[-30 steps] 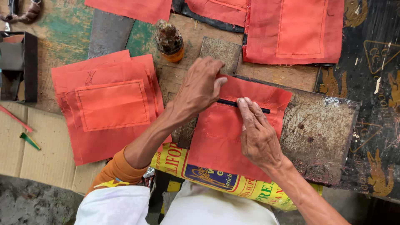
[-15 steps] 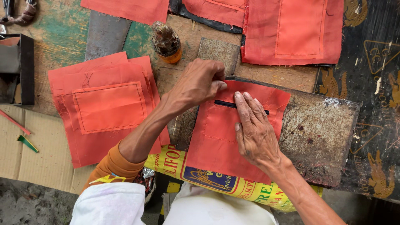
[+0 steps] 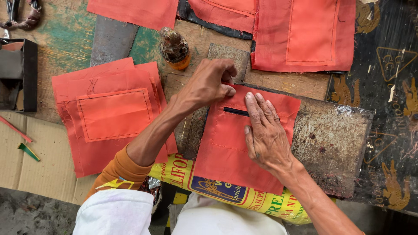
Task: The person applies a substance to the edges of a red fabric pouch using a brush, then folds and presses the edges to secure them. They repeat this process on multiple pouches, stacking the finished items on the table.
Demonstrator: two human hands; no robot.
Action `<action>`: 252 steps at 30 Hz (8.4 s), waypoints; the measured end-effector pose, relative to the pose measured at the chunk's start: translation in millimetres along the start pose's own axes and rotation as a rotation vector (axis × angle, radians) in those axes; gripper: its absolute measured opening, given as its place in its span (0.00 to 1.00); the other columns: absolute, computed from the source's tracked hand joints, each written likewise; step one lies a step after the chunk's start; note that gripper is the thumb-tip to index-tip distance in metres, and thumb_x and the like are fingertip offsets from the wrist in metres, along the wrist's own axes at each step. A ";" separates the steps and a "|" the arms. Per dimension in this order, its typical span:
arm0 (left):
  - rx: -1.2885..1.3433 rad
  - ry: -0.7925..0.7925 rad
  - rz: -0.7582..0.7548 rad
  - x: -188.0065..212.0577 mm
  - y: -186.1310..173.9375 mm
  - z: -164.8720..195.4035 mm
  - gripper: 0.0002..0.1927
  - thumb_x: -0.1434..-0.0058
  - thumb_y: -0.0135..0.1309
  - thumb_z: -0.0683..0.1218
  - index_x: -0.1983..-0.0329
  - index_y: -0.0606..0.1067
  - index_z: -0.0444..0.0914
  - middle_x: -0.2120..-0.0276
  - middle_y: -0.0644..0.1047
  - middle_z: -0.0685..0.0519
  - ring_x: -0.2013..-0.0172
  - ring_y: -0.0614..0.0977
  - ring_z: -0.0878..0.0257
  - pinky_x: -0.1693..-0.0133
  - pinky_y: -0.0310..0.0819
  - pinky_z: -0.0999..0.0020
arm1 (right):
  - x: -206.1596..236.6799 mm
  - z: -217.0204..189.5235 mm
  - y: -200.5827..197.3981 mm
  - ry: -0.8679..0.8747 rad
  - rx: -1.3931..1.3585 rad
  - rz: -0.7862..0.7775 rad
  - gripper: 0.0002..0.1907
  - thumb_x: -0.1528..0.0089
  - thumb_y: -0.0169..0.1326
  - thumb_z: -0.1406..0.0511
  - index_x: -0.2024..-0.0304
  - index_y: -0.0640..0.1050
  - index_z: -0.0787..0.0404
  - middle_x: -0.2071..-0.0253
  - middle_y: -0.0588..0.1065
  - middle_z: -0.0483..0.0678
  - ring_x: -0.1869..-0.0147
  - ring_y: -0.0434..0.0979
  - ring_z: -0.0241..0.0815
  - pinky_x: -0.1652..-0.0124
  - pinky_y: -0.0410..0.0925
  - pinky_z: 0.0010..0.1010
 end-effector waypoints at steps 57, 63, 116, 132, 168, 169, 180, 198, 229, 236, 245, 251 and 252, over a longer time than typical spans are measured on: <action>0.107 -0.051 -0.016 -13.0 -34.8 -38.4 0.10 0.51 0.66 0.37 0.69 0.76 0.32 0.74 0.82 0.50 0.70 0.85 0.66 0.66 0.82 0.69 | -40.1 -12.6 31.3 -0.257 0.015 -0.144 0.34 0.36 0.49 0.68 0.28 0.58 0.69 0.26 0.60 0.57 0.21 0.55 0.56 0.25 0.49 0.50; 0.023 -0.027 0.009 -10.4 -33.0 -34.5 0.09 0.49 0.64 0.35 0.70 0.73 0.32 0.75 0.81 0.49 0.72 0.84 0.63 0.67 0.80 0.66 | -43.7 -13.8 34.0 -0.268 0.054 -0.165 0.35 0.36 0.49 0.65 0.27 0.58 0.68 0.25 0.58 0.57 0.19 0.52 0.54 0.24 0.44 0.50; -0.211 0.224 0.559 54.7 -96.6 45.5 0.11 0.33 0.59 0.34 0.52 0.71 0.34 0.60 0.72 0.48 0.64 0.82 0.58 0.65 0.77 0.66 | -93.9 -25.0 45.6 -0.286 0.063 -0.194 0.37 0.31 0.47 0.51 0.27 0.58 0.66 0.23 0.50 0.62 0.18 0.45 0.60 0.24 0.42 0.49; -0.398 0.261 0.031 58.8 44.6 26.0 0.31 0.36 0.55 0.44 0.35 0.63 0.22 0.36 0.66 0.28 0.33 0.65 0.35 0.32 0.56 0.49 | 20.3 106.4 -75.6 0.519 -0.501 0.144 0.34 0.30 0.44 0.57 0.26 0.59 0.68 0.47 0.80 0.55 0.40 0.77 0.43 0.39 0.67 0.32; -0.790 0.238 -0.124 75.9 165.8 78.8 0.52 0.37 0.43 0.71 0.27 0.56 0.24 0.25 0.49 0.32 0.25 0.50 0.36 0.31 0.41 0.32 | 32.8 135.9 -74.0 0.510 -0.367 0.168 0.35 0.43 0.67 0.70 0.35 0.70 0.68 0.68 0.80 0.49 0.68 0.78 0.33 0.67 0.72 0.24; -0.750 0.239 -0.132 77.8 169.0 79.8 0.52 0.37 0.43 0.71 0.27 0.56 0.24 0.25 0.49 0.32 0.25 0.50 0.37 0.31 0.42 0.32 | 33.0 136.9 -72.3 0.507 -0.364 0.155 0.35 0.43 0.67 0.70 0.35 0.70 0.68 0.68 0.80 0.49 0.68 0.78 0.33 0.67 0.72 0.24; -0.834 0.165 -0.087 57.8 187.8 79.5 0.56 0.44 0.43 0.76 0.27 0.60 0.30 0.26 0.49 0.32 0.29 0.49 0.26 0.39 0.43 0.16 | 27.8 145.4 -75.3 0.498 -0.388 0.104 0.38 0.43 0.68 0.69 0.33 0.68 0.68 0.69 0.80 0.49 0.67 0.77 0.31 0.66 0.72 0.24; -0.793 0.097 -0.102 55.9 192.8 79.5 0.57 0.49 0.47 0.79 0.24 0.56 0.41 0.26 0.46 0.31 0.30 0.45 0.21 0.41 0.38 0.13 | 13.0 142.2 -80.3 0.479 -0.300 -0.082 0.35 0.44 0.67 0.69 0.36 0.69 0.62 0.72 0.80 0.49 0.71 0.75 0.34 0.68 0.70 0.28; -0.743 0.043 -0.033 44.3 193.9 86.5 0.65 0.53 0.48 0.81 0.25 0.55 0.31 0.26 0.47 0.32 0.28 0.44 0.26 0.38 0.34 0.16 | 10.3 136.2 -73.2 0.474 -0.170 -0.118 0.24 0.42 0.60 0.76 0.44 0.70 0.66 0.78 0.71 0.50 0.74 0.75 0.42 0.69 0.69 0.37; -0.765 0.080 0.038 46.1 201.1 77.8 0.62 0.51 0.44 0.81 0.25 0.57 0.35 0.26 0.47 0.31 0.28 0.43 0.24 0.39 0.34 0.14 | 26.1 169.2 -97.4 0.456 -0.098 0.082 0.17 0.39 0.59 0.76 0.48 0.71 0.68 0.76 0.72 0.51 0.72 0.75 0.38 0.65 0.73 0.28; -0.383 0.152 0.009 15.6 149.4 114.2 0.61 0.38 0.40 0.77 0.25 0.50 0.21 0.28 0.46 0.27 0.29 0.45 0.28 0.33 0.34 0.30 | 79.5 131.9 -113.7 0.440 -0.321 0.431 0.15 0.27 0.51 0.71 0.39 0.68 0.69 0.53 0.79 0.50 0.54 0.82 0.38 0.59 0.76 0.26; -0.658 0.196 -0.068 68.9 141.1 82.2 0.47 0.25 0.37 0.68 0.26 0.48 0.22 0.24 0.47 0.26 0.23 0.47 0.35 0.25 0.35 0.45 | 75.0 48.2 -40.5 0.355 -0.567 -0.014 0.31 0.29 0.39 0.61 0.25 0.56 0.64 0.18 0.49 0.59 0.46 0.81 0.46 0.38 0.69 0.39; -0.836 0.208 -0.039 75.9 143.8 73.7 0.46 0.27 0.39 0.66 0.25 0.48 0.23 0.25 0.47 0.28 0.24 0.46 0.37 0.26 0.35 0.46 | 64.6 36.7 -37.7 0.232 -0.428 -0.009 0.31 0.29 0.39 0.62 0.25 0.54 0.66 0.19 0.49 0.60 0.36 0.71 0.50 0.33 0.61 0.42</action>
Point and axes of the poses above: each hand's wrist, its own x-axis away from the middle knuckle, its own y-axis out of the palm, z = x × y, the point moved 10 cm from there along -x, towards the middle knuckle
